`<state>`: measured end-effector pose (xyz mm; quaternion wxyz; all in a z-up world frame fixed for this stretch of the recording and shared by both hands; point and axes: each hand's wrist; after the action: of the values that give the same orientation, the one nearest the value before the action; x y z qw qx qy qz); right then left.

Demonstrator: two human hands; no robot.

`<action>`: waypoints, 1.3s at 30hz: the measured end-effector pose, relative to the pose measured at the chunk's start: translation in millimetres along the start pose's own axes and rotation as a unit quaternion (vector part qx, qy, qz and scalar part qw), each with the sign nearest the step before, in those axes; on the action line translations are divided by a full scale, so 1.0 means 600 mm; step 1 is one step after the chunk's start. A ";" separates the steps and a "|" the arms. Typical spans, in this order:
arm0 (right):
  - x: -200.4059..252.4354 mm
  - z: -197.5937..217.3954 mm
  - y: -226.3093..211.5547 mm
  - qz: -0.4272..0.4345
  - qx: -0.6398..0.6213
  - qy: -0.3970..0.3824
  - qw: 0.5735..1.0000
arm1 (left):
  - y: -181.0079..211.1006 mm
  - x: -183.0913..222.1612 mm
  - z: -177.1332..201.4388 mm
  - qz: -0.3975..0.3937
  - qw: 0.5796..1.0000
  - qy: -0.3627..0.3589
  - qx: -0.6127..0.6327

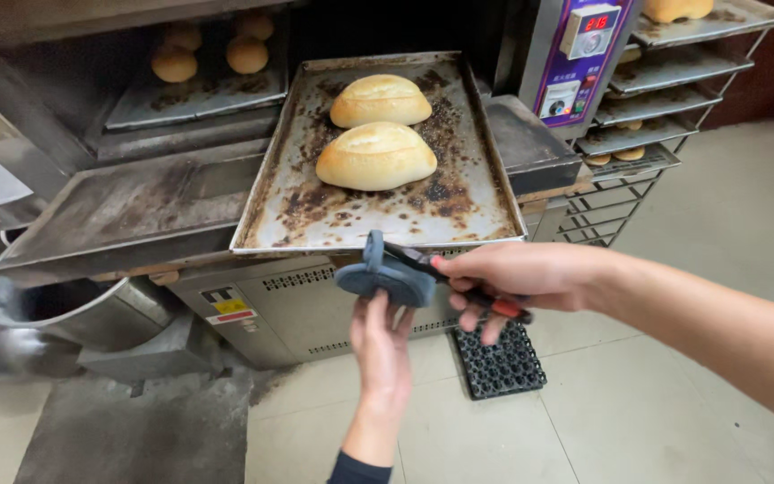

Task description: The person puts corn onto circles of dough topped with ham, then opens an oven using shears and a cloth to retrieve a tray of baked bread rolls and buns.

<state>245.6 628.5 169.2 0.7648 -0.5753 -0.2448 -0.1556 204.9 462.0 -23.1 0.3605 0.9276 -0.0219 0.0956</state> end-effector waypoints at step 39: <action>-0.242 0.341 0.035 0.015 0.116 0.109 0.987 | 0.245 -0.039 0.124 -0.054 0.952 0.154 -0.259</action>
<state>95.8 823.8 116.6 0.8507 -0.4657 -0.1678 -0.1765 178.1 302.7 16.3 0.5922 0.7760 0.0597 0.2085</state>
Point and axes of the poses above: each hand's wrist, its own x-axis away from the middle knuckle, its own z-axis out of the back of the hand, y = z × x, and after that the axes turned 10 degrees about y, right-handed
